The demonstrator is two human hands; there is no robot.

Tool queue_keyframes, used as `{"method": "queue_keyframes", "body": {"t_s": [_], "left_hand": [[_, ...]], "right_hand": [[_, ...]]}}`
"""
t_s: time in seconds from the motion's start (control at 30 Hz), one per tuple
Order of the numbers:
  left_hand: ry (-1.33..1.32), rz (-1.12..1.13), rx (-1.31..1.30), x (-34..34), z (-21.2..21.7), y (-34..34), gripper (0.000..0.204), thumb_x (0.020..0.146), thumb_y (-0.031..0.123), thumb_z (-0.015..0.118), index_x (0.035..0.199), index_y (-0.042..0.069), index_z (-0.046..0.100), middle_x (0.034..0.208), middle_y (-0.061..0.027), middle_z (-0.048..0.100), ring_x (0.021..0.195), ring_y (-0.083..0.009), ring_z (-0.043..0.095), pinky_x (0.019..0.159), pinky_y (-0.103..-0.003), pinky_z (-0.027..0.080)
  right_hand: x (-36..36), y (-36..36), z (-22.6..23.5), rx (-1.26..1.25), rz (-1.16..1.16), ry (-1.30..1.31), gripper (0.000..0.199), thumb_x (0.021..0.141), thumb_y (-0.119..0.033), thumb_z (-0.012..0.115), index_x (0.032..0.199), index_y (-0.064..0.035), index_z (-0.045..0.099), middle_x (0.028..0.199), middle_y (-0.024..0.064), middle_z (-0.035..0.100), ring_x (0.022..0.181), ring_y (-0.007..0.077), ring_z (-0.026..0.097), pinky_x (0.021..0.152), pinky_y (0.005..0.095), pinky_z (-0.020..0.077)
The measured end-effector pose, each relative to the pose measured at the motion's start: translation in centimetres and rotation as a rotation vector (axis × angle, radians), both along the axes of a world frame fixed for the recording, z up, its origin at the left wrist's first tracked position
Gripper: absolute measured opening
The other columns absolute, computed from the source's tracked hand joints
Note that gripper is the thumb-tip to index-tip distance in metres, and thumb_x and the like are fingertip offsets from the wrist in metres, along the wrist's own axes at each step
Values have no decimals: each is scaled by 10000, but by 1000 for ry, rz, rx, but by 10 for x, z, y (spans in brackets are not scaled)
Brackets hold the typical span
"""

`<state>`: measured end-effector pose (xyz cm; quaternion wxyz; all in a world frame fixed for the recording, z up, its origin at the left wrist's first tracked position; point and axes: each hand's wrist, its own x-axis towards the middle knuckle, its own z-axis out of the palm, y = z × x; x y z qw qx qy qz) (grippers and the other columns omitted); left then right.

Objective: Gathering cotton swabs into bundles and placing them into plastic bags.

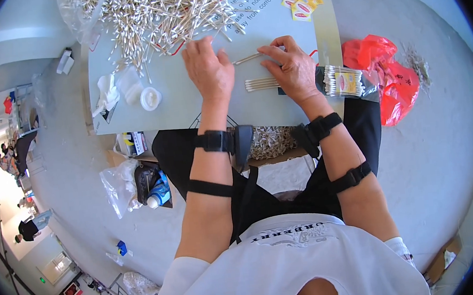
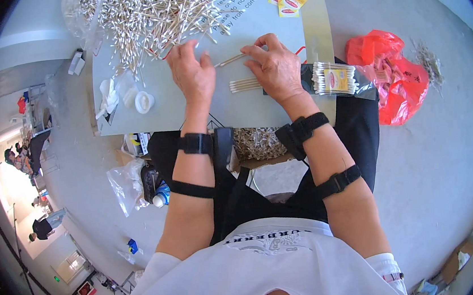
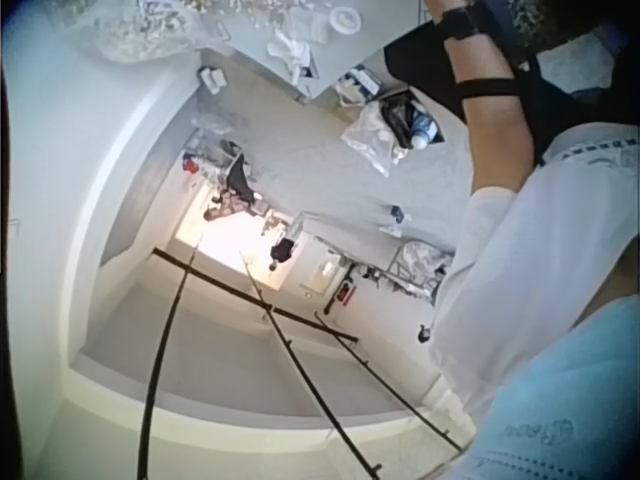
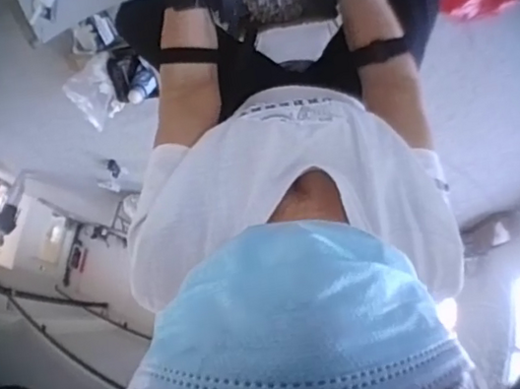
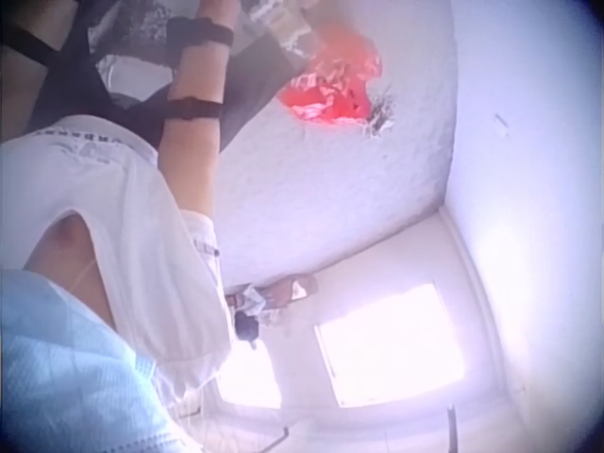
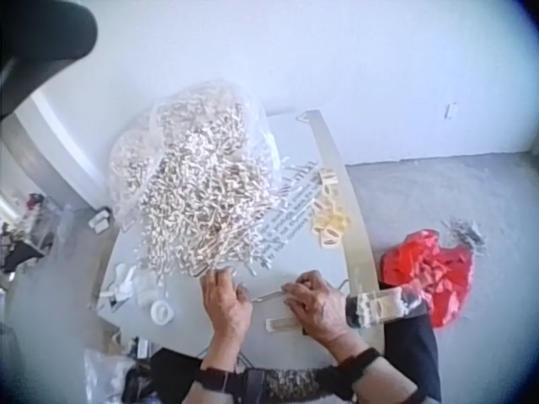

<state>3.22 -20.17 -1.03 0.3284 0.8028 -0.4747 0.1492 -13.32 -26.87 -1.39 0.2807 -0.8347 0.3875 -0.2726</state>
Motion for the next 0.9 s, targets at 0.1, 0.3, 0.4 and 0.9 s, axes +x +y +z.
{"method": "queue_keyframes", "body": {"t_s": [0.1,0.3,0.4,0.9], "left_hand": [[-8,22,135,19,-1,-8,191,689,34,705,862,74,635,960,-111,541,962,-351,505,829,-446,425],[104,-20,254,23,-3,-1,121,699,42,701,801,87,654,887,-85,557,942,-317,523,805,-432,437],[232,-104,237,12,-3,11,108,707,26,684,790,84,649,857,-77,570,915,-301,538,777,-420,451],[-45,-414,158,38,20,-43,219,695,-25,680,868,109,679,915,-51,581,928,-282,546,829,-384,444]], "right_hand": [[2,1,-2,-33,-4,-2,190,749,-177,731,938,-193,726,971,13,589,854,232,634,687,373,519],[0,0,-4,12,-23,-82,107,747,-169,723,854,-163,715,946,6,604,843,233,634,683,372,514],[-1,0,-5,23,-19,-115,86,747,-165,717,832,-152,709,940,7,610,837,234,635,680,373,512],[-1,1,-5,65,-17,-150,94,725,-148,713,816,-134,691,932,7,612,827,239,631,681,375,507]]}}
